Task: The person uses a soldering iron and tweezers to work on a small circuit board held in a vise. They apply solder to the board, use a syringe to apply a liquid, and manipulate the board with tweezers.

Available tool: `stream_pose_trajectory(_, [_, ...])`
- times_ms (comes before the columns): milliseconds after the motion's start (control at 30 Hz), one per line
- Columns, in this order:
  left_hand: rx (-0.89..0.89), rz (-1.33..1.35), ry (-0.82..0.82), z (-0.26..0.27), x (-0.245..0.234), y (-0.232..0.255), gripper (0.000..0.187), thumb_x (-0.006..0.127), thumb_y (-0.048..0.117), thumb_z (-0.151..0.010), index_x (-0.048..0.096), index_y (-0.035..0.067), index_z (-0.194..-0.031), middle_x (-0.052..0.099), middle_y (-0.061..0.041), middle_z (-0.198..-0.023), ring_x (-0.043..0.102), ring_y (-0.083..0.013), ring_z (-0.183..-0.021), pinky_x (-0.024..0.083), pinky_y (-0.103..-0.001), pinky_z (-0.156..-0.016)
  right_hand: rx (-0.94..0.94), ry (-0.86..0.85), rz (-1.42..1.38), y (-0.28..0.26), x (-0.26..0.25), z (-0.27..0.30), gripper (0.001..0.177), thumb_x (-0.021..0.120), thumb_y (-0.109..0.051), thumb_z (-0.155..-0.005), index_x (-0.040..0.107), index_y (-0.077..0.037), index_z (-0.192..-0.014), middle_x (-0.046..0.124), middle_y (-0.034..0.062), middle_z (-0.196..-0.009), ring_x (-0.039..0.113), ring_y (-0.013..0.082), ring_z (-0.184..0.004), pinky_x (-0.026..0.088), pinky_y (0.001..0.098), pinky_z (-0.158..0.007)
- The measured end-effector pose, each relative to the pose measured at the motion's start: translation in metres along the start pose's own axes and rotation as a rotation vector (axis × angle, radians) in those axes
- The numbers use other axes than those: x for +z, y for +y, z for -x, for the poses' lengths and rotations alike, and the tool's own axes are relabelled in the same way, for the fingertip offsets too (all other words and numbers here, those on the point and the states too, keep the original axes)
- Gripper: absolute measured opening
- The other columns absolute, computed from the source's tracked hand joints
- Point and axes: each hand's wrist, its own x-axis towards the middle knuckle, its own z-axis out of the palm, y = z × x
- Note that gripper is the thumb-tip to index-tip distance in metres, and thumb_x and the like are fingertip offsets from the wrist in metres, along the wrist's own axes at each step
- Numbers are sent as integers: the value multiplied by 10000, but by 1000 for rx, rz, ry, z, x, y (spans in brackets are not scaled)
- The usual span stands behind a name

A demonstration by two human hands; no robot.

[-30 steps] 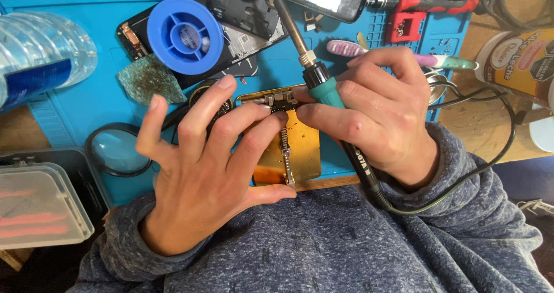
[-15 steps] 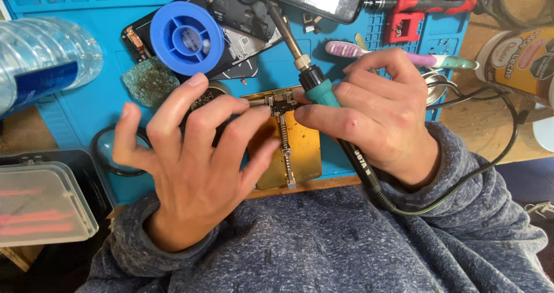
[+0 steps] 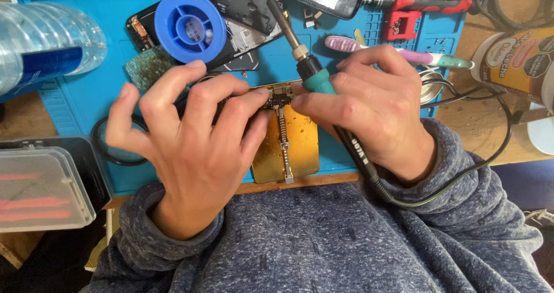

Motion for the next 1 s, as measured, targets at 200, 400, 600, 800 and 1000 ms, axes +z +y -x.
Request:
stream_pose_trajectory(200, [44,89,29,7,5,-4,238,940,359,-1311,855,284,-1102,835,91,-1248,675,-269,-1487,91,-537,-1373,53,2,-3,2,2,-2,212,896,37,-1214,777,-136,-1245,415,-32,-740,417,232,-648,535,432,-871])
stream_pose_trajectory(400, [107,121,-37,2,-2,-1,301,1016,418,-1270,822,311,-1067,775,102,-1156,733,-307,-1433,164,-607,-1286,40,15,-5,3,3,-2,183,880,25,-1218,771,-120,-1244,479,-24,-749,447,233,-657,512,430,-854])
stream_pose_trajectory(600, [135,112,-170,9,-5,-3,1014,665,1206,-1104,852,223,-1271,794,44,-1327,667,-346,-1524,133,-725,-1273,37,6,-27,1,0,0,55,810,-74,-1243,802,-117,-1276,441,-13,-755,513,267,-722,512,430,-875])
stream_pose_trajectory(800, [140,142,-185,7,-4,-6,771,1040,942,-1083,820,229,-1278,763,44,-1336,676,-382,-1507,184,-771,-1232,-7,-35,-11,3,-4,1,276,540,-88,-1278,806,-117,-1345,427,5,-780,535,290,-743,523,455,-870])
stream_pose_trajectory(1000, [141,126,-190,13,-4,-6,726,939,965,-1209,835,253,-1305,753,25,-1332,662,-400,-1517,121,-753,-1265,-49,-30,25,4,-4,1,206,614,-47,-1270,789,-124,-1344,506,-7,-788,573,272,-738,547,447,-891])
